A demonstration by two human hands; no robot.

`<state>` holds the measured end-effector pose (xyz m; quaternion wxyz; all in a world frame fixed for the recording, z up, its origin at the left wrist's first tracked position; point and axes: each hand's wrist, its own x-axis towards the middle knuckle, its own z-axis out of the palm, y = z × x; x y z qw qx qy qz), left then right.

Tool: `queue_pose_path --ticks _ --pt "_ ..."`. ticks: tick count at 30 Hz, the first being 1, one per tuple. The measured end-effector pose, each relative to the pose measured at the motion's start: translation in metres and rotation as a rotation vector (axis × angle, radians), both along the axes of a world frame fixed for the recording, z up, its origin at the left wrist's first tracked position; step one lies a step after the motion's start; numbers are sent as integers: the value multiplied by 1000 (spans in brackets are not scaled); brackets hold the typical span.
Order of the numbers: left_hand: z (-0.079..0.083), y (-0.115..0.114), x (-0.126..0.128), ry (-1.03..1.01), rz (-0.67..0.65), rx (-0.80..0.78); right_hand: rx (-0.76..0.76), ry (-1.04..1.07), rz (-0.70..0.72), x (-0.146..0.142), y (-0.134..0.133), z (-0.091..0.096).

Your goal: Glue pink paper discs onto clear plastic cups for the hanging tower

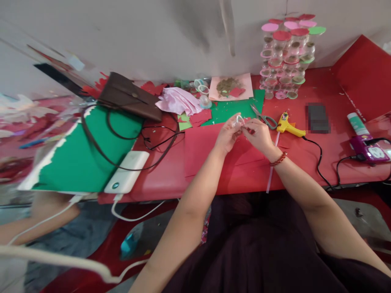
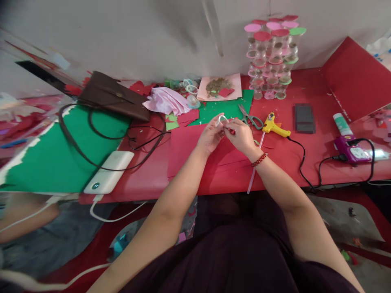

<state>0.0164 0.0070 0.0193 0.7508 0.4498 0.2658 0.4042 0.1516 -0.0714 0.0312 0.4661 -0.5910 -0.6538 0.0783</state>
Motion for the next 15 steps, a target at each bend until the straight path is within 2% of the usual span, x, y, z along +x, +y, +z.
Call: queue_pose_path --ticks 5,9,12,15 --pt "2 -2 1 -88 -30 -94 1 -226 -93 4 -1 -1" --pt "-1 -3 2 -61 -32 -127 -46 -403 -166 7 -1 -1" --pt "-4 -3 4 -6 7 -101 -67 -410 -191 8 0 -1" --pt "-6 -2 4 5 57 -57 -56 -324 -147 11 3 -4"
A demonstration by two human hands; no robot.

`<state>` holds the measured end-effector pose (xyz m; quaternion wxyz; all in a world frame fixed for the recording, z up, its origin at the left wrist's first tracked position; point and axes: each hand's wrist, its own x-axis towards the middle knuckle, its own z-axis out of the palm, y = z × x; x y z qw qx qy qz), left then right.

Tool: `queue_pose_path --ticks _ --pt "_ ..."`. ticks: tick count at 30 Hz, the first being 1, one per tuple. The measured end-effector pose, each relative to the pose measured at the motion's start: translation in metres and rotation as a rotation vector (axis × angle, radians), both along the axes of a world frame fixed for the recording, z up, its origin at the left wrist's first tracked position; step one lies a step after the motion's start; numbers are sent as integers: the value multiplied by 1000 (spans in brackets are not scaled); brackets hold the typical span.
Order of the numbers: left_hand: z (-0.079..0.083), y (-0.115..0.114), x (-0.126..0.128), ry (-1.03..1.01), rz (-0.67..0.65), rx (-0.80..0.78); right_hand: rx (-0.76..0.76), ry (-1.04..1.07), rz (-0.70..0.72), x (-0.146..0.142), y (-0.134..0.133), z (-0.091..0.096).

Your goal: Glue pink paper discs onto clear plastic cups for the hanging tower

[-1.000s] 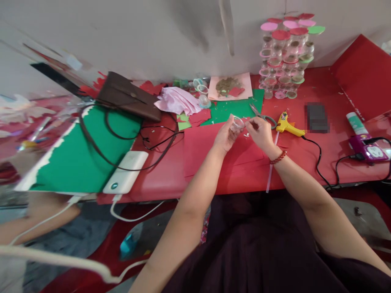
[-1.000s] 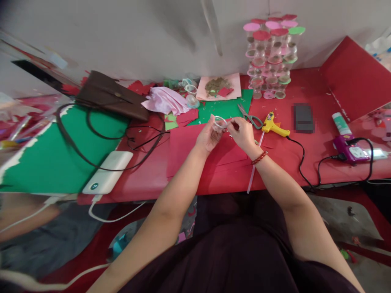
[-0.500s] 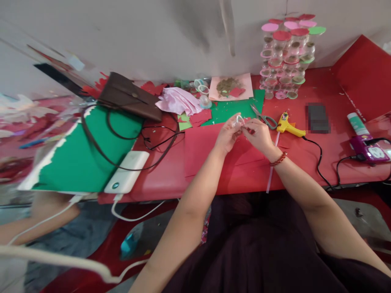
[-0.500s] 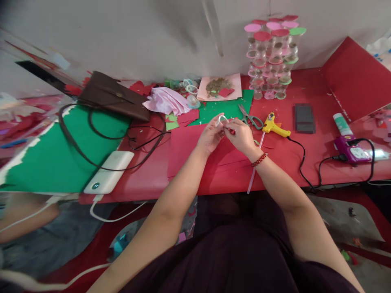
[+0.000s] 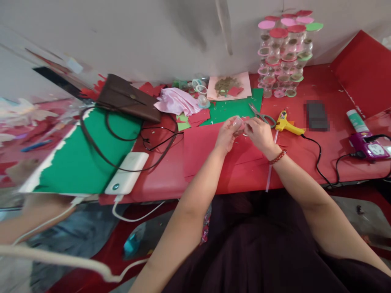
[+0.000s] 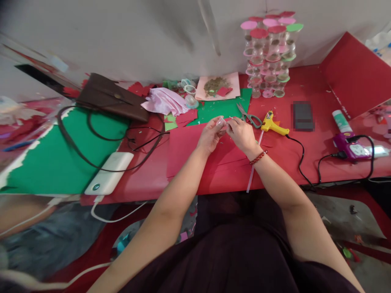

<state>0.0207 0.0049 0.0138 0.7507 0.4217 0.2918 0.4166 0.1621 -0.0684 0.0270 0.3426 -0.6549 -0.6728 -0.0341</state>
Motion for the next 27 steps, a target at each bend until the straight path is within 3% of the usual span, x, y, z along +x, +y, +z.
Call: queue_pose_path --ticks 9,19,27 --pt "8 -2 0 53 48 -1 94 258 184 6 6 -7" --pt "17 -6 1 51 76 0 76 386 230 5 8 -3" --pt "19 -10 1 64 72 6 85 341 150 3 5 -1"
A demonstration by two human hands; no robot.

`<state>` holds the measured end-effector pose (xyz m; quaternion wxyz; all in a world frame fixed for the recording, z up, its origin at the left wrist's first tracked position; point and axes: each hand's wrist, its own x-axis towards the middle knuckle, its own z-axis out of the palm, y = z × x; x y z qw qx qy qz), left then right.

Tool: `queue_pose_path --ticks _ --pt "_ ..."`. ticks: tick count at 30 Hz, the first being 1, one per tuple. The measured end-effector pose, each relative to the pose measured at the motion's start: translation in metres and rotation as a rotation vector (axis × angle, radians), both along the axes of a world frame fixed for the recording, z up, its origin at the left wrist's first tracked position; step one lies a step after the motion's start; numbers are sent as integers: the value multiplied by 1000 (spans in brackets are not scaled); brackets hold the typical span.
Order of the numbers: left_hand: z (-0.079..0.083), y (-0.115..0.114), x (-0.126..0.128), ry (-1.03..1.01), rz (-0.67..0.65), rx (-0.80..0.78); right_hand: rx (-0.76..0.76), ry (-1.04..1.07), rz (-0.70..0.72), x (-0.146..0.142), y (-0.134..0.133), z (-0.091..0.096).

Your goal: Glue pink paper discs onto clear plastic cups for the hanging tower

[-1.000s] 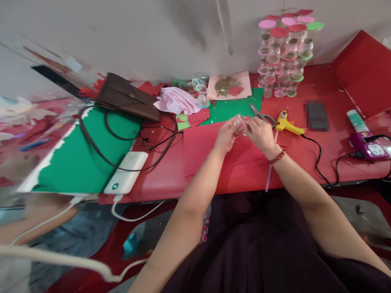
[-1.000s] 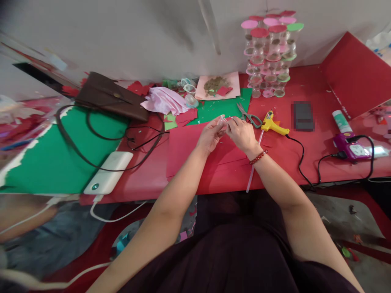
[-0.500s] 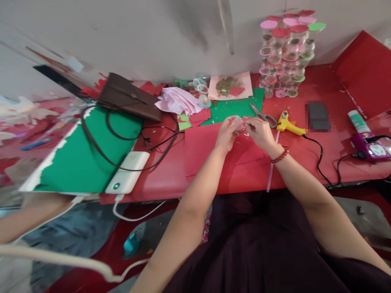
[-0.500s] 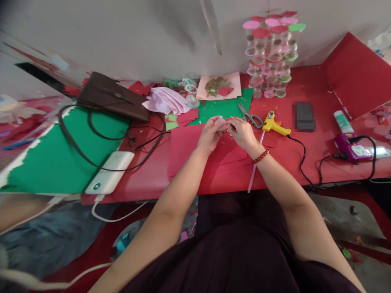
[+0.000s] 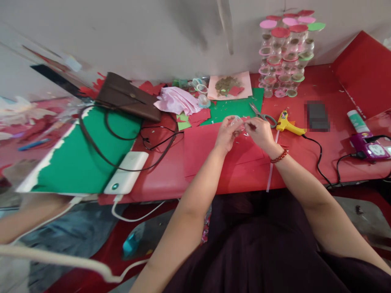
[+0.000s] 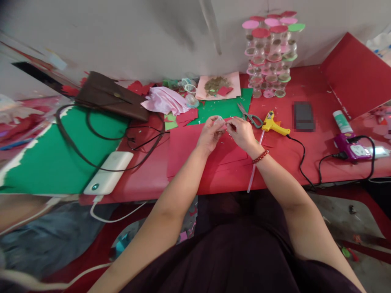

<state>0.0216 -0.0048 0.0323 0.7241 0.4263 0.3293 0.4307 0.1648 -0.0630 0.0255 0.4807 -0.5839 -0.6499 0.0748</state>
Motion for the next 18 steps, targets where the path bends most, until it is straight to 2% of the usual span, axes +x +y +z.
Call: queue_pose_path --ticks 8,13,18 --pt "0 1 0 -32 -48 -17 -15 86 -61 -4 0 0" --pt "-1 4 -1 -74 -45 -28 -56 306 15 -4 1 1" --pt "-3 5 -3 -74 -39 -34 -6 268 39 -5 0 3"
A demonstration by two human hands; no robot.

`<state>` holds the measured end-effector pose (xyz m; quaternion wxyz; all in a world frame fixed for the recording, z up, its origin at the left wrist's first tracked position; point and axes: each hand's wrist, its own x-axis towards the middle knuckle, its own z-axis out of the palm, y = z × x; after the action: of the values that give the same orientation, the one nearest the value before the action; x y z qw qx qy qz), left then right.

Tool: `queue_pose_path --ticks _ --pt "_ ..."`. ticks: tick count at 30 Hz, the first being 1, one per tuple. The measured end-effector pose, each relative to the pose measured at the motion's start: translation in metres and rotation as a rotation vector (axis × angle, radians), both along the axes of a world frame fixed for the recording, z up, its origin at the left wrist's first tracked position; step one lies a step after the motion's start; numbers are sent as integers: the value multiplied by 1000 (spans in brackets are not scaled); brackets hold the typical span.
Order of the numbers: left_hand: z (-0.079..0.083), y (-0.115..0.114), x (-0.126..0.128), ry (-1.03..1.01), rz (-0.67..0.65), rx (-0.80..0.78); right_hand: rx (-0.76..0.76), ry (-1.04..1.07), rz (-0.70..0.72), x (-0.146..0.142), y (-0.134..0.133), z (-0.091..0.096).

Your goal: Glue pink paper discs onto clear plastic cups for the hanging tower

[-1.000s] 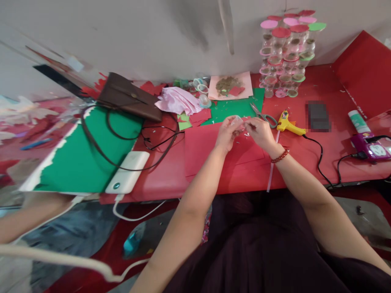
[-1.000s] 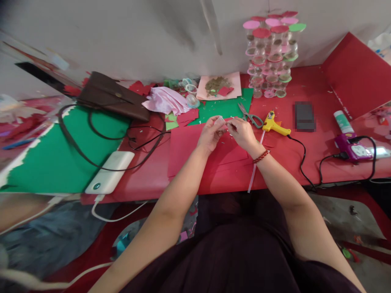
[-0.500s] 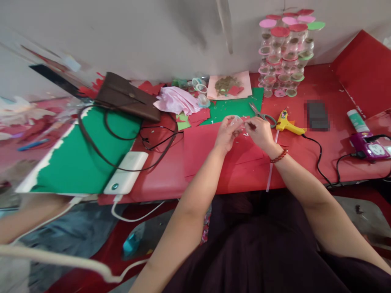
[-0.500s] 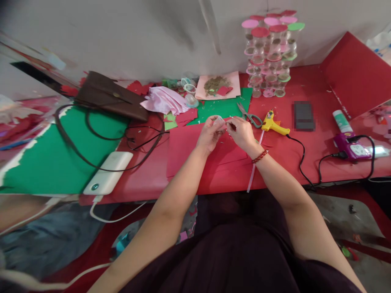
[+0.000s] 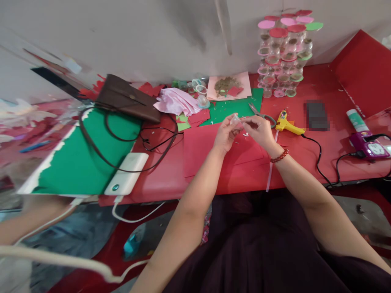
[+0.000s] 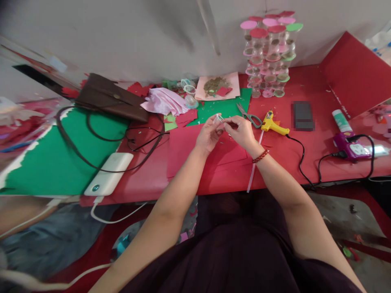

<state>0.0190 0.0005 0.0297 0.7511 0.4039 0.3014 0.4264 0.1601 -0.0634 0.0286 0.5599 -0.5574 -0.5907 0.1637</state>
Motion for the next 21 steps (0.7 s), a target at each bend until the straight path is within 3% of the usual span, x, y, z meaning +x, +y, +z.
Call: queue_pose_path --ticks 10,17,21 --pt "-2 1 -1 -46 -6 33 3 -106 3 4 -1 1" --pt "-1 -3 0 -19 19 65 66 -342 -23 3 -5 2" --pt "0 -5 1 -13 18 68 72 -365 -45 2 -5 -1"
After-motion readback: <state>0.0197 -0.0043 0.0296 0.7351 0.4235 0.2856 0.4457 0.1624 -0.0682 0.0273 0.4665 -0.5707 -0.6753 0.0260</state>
